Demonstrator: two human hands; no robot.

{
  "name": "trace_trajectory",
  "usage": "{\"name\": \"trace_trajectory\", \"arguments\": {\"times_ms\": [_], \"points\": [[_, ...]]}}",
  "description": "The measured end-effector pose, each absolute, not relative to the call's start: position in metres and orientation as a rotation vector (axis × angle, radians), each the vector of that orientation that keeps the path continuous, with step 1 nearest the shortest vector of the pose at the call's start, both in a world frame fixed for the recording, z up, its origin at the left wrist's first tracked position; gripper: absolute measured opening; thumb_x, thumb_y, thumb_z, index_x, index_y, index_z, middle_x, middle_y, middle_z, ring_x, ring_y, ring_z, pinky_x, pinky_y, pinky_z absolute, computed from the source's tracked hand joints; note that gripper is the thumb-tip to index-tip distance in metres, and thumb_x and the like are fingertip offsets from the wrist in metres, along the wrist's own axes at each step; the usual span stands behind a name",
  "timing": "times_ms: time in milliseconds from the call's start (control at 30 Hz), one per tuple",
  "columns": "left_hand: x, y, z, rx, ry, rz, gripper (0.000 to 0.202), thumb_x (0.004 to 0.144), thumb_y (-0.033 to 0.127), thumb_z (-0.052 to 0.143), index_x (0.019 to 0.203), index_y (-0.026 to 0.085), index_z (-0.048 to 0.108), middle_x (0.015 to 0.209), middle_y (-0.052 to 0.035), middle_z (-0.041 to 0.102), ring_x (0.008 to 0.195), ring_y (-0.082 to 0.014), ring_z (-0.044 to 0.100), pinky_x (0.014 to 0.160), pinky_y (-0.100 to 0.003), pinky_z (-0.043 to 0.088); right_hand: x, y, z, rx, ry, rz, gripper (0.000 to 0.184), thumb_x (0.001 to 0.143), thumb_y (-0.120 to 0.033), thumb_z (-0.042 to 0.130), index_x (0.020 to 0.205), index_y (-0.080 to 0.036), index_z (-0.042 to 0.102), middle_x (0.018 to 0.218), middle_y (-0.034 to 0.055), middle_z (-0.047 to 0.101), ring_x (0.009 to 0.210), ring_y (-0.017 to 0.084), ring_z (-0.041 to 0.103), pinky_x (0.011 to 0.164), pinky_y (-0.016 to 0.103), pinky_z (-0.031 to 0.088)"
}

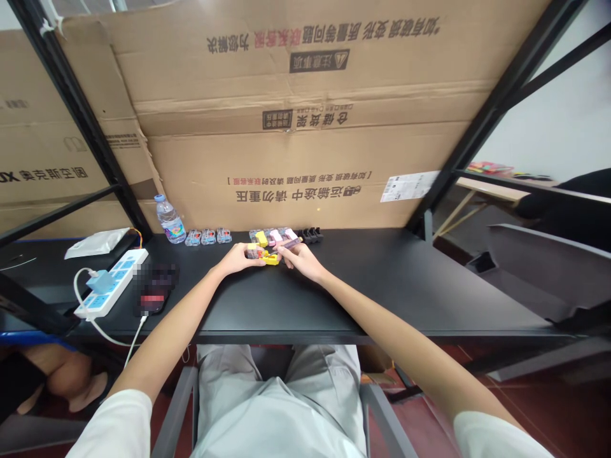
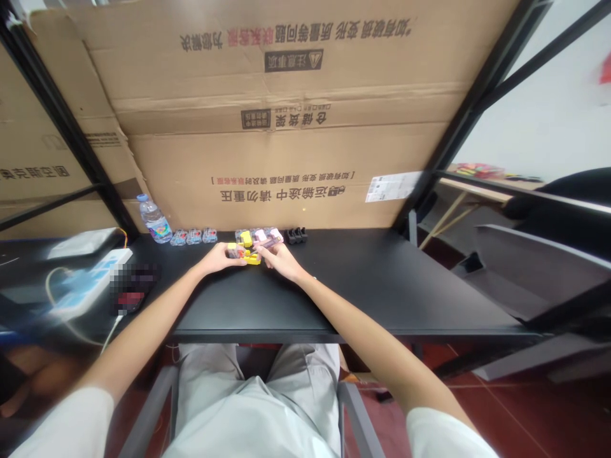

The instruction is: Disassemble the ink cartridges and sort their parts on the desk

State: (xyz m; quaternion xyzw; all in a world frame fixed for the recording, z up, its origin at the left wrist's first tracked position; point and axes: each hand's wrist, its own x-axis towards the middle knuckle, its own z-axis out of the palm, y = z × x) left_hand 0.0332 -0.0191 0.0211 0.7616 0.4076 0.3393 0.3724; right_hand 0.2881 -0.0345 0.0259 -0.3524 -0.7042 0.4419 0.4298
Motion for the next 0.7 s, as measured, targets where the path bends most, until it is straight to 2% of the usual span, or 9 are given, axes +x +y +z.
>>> {"name": "trace_trajectory", "arguments": {"times_ms": [367,433,600,700], "points": [[0.0317,-0.018,0.0208,2.002,1.091,0.924,0.046,0.075,0.043,0.092,0.111,0.016,0.082,0.112,-0.0099,0.083,0.105,-0.0295,0.076,0.1,-0.041,0.056,0.286,-0.0333,0.0196,-0.906,-1.761,1.034,0.063,0.082,-0.071,0.076,0.111,-0.015,0.076,0.082,0.0075,0.075,0.057,0.014,0.057,0.053,0.029,0.049],[0.032,-0.0182,0.021,2.015,1.097,0.933,0.045,0.075,0.043,0.091,0.111,0.016,0.082,0.112,-0.0095,0.083,0.106,-0.0298,0.076,0.1,-0.041,0.056,0.2838,-0.0346,0.0193,-0.931,-1.737,0.996,0.06,0.082,-0.07,0.077,0.106,-0.015,0.077,0.079,0.0078,0.074,0.057,0.016,0.058,0.053,0.03,0.05],[0.0332,-0.0177,0.0198,2.03,1.104,0.934,0.048,0.077,0.046,0.09,0.114,0.016,0.081,0.11,-0.0081,0.083,0.104,-0.0297,0.077,0.1,-0.041,0.056,0.2818,-0.0361,0.0198,-1.005,-1.691,0.905,0.059,0.081,-0.074,0.076,0.081,-0.014,0.077,0.058,0.0052,0.065,0.053,0.016,0.055,0.051,0.03,0.047],[0.0328,-0.017,0.0198,2.045,1.131,0.938,0.05,0.076,0.047,0.091,0.115,0.016,0.081,0.11,-0.0082,0.083,0.106,-0.031,0.077,0.101,-0.041,0.055,0.283,-0.0354,0.0212,-1.001,-1.668,0.913,0.063,0.08,-0.078,0.074,0.08,-0.015,0.077,0.055,0.0044,0.063,0.052,0.017,0.054,0.05,0.03,0.046]]}}
